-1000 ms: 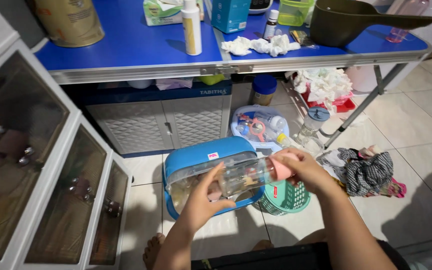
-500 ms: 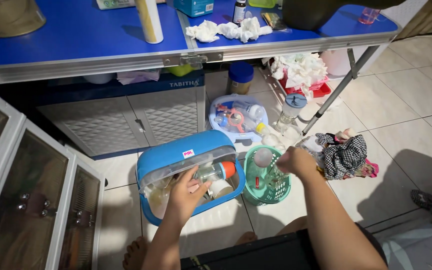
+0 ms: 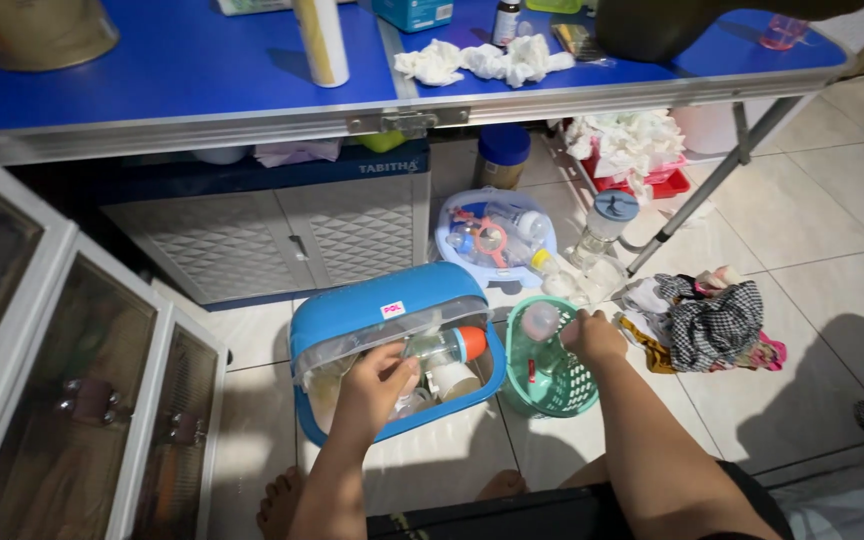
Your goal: The person assembles baby bottles by taking parts from a blue storage container and a green basket, screwing lids onto bottles, and placing them back. The person also pours liquid from a white bottle into a baby bottle.
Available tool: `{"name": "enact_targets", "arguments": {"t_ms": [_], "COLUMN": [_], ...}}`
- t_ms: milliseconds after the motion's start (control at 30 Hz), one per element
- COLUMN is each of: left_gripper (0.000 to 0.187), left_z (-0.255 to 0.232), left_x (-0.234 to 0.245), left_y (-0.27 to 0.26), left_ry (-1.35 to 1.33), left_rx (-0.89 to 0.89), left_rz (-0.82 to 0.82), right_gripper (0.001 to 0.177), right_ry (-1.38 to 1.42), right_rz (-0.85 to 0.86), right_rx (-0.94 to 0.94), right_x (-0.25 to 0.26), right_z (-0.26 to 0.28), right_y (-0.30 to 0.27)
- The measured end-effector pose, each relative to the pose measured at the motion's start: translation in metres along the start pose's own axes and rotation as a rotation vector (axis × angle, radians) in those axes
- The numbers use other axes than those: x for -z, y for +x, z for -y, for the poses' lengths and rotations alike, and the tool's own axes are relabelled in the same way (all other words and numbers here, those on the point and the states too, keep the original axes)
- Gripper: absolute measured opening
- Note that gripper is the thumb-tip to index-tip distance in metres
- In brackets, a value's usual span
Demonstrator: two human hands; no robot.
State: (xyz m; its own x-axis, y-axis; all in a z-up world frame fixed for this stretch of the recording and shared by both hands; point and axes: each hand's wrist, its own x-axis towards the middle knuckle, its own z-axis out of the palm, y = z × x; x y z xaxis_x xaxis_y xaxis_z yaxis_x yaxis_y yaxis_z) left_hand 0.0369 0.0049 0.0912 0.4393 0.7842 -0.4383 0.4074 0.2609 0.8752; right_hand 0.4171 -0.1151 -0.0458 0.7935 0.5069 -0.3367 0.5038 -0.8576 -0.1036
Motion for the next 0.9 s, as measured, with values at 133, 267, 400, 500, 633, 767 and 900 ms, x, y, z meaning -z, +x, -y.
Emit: {"name": "enact_targets", "arguments": {"t_ms": [133, 267, 400, 500, 633, 767, 900], "left_gripper": [0.045, 0.031, 0.027, 0.026, 0.027, 0.023, 0.028], "left_z": [0.043, 0.037, 0.049, 0.048, 0.053, 0.058, 0.042], "left_x": [0.011, 0.019, 0.024, 0.027, 0.03, 0.028, 0.03], "left_y": [0.038, 0.035, 0.048, 0.045, 0.041, 0.044, 0.027], "left_ry": [0.141, 0.013, -0.033, -0.126, -0.179, -0.256, -0.399], "left_rx": [-0.08, -0.065, -0.052, -0.086, -0.155, -0.21, -0.255], "left_rz": [-0.126, -0.214, -0.254, -0.263, -0.287, -0.309, -0.335], "right_gripper": [0.078, 0.08, 0.089, 0.077, 0.065, 0.046, 0.031], "right_ry": [-0.088, -0.142, -0.217, -0.219, -0.071, 0.136, -0.029], "right_rz": [-0.069, -0.052, -0.079, -0.154, 0.109, 0.221, -0.154], "right_rx": [0.183, 0.12, 0.045, 0.058, 0.072, 0.446, 0.8], "right_x": [-0.016, -0.02, -0.03, 0.022, 0.086, 0.019, -0.066], "right_z": [-0.01, -0.011, -0.022, 0.027, 0.103, 0.116, 0.116], "right_y": [0.006, 0.012, 0.042, -0.019, -0.127, -0.108, -0.06]}}
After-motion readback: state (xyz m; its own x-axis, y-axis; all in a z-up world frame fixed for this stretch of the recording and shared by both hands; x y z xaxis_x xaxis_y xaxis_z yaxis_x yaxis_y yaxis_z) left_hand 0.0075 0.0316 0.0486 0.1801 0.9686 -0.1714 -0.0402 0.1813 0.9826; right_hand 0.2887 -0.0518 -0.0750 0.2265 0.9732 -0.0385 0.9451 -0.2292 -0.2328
